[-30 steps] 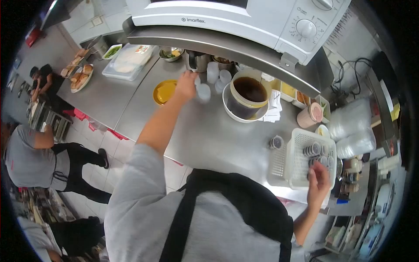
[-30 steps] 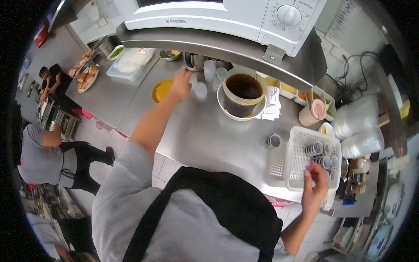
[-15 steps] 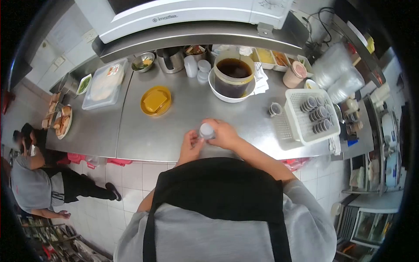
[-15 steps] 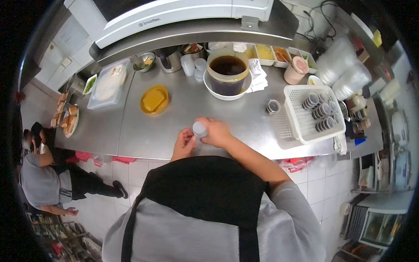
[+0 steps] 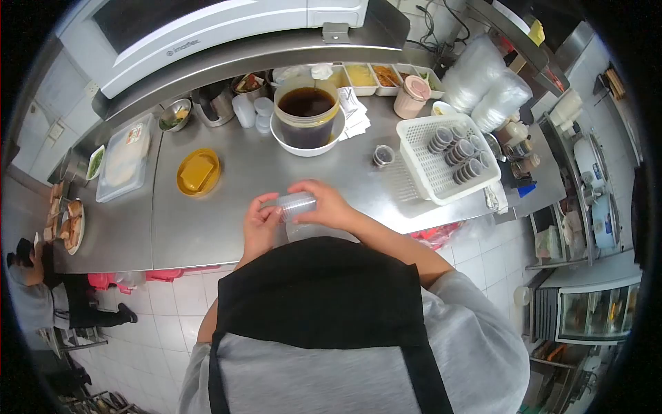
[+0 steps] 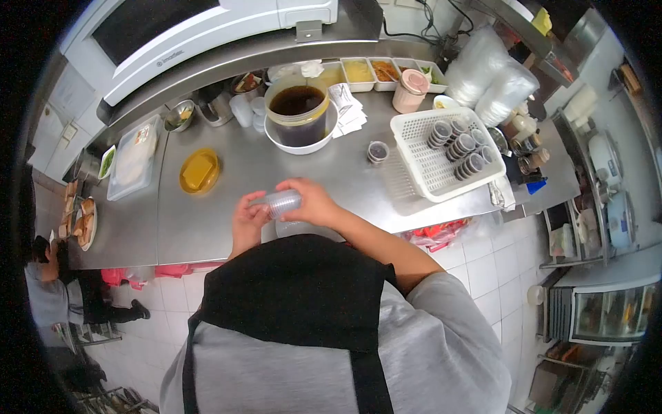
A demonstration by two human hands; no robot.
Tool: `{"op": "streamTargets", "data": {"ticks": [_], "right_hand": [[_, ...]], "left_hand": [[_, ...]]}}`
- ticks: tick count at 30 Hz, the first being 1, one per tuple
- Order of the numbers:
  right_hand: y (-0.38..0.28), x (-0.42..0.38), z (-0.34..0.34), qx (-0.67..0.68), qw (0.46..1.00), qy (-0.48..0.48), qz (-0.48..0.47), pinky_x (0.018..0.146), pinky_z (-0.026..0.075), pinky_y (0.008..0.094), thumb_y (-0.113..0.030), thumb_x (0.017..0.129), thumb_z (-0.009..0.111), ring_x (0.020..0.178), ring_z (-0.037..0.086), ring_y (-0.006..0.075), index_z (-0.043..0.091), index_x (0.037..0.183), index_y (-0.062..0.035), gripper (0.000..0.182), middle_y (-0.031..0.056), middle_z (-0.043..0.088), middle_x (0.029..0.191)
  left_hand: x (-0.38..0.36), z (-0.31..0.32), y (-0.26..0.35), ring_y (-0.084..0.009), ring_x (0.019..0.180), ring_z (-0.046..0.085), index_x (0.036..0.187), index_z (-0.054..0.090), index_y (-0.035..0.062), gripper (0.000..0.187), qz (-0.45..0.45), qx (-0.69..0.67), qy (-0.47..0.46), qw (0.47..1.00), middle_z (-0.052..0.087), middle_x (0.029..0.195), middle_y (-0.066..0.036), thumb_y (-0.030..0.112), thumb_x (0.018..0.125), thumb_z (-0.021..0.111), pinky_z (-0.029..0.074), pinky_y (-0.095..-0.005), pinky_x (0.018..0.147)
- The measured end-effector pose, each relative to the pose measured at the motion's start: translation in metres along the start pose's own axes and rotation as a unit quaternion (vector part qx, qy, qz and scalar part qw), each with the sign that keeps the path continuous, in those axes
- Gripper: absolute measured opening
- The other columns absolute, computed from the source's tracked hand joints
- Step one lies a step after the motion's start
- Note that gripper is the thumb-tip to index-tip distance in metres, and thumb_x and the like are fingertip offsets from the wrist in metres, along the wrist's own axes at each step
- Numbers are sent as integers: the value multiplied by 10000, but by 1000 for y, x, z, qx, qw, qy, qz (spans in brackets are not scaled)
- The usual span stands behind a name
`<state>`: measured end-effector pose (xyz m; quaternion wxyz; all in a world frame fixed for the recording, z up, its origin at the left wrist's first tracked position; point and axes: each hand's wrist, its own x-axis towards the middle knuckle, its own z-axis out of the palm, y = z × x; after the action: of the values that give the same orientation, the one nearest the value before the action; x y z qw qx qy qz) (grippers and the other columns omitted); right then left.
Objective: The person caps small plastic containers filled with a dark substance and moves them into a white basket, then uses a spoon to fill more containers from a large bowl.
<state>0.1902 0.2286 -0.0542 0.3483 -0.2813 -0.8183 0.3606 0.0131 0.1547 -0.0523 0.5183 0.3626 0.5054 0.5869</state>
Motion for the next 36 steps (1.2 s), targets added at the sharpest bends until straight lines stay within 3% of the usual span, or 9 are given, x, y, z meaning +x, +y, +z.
{"op": "streamTargets", "data": {"ticks": [3, 10, 13, 16, 19, 22, 28, 31, 36], "right_hand": [[-9, -8, -9, -65, 995, -29, 71, 799, 491, 408, -282, 605, 809, 965, 593, 344, 596, 1127, -115, 588, 154, 600, 1070], [-6, -17, -27, -102, 987, 9, 122, 786, 500, 377, -324, 620, 808, 918, 635, 307, 636, 1074, -98, 536, 116, 652, 1036], [7, -23, -40, -91, 983, 30, 159, 777, 505, 379, -353, 627, 801, 908, 637, 314, 639, 1078, -105, 539, 124, 650, 1023], [15, -30, -51, -85, 981, 49, 169, 782, 505, 377, -353, 631, 801, 910, 639, 311, 641, 1077, -104, 536, 127, 652, 1020], [12, -27, -55, -76, 979, 39, 183, 782, 505, 376, -352, 629, 802, 914, 639, 308, 645, 1072, -104, 531, 134, 654, 1013], [7, -24, -55, -101, 983, 36, 146, 775, 508, 375, -350, 626, 803, 912, 639, 308, 648, 1068, -107, 528, 137, 656, 1002], [17, -24, -58, -125, 984, 60, 114, 785, 508, 358, -306, 610, 823, 915, 646, 300, 636, 1080, -76, 555, 138, 656, 1034], [16, -24, -61, -130, 985, 61, 100, 788, 507, 359, -304, 608, 823, 917, 645, 302, 637, 1082, -79, 556, 137, 656, 1032], [17, -20, -67, -142, 981, 73, 108, 784, 507, 360, -303, 608, 819, 906, 644, 304, 641, 1084, -96, 549, 140, 654, 1026]], "left_hand": [[1, 14, -9, -86, 730, 572, 1097, 523, 50, 269, 10, 37, -10, 999, 651, 779, -57, -11, 844, 592, 439, -230, 673], [14, 29, -34, -63, 700, 559, 1022, 543, 42, 164, 84, 125, 23, 988, 642, 755, -42, 7, 865, 571, 422, -220, 626], [24, 24, -26, -122, 711, 581, 1080, 540, 40, 226, 123, 138, 57, 981, 612, 772, -43, 49, 863, 603, 461, -230, 704], [35, 27, -2, -182, 685, 585, 1016, 605, 82, 172, 177, 325, 101, 923, 616, 785, -72, 80, 845, 598, 463, -282, 657], [37, 40, 5, -210, 728, 582, 948, 651, 67, 137, 412, 483, 101, 766, 594, 842, -94, 109, 817, 644, 464, -282, 683], [28, 61, -12, -198, 758, 571, 850, 657, 41, 95, 199, 340, 2, 919, 592, 861, -100, 118, 794, 657, 462, -308, 690], [35, 62, -23, -166, 757, 544, 836, 627, 20, 113, 92, 292, 22, 952, 580, 831, -83, 129, 807, 633, 438, -302, 696], [36, 70, -20, -168, 753, 543, 838, 609, 14, 112, 60, 277, -41, 958, 578, 821, -84, 122, 812, 617, 433, -303, 680], [48, 80, -21, -201, 743, 546, 805, 580, 10, 118, 157, 318, -4, 935, 565, 810, -96, 124, 812, 611, 434, -319, 670]]}}
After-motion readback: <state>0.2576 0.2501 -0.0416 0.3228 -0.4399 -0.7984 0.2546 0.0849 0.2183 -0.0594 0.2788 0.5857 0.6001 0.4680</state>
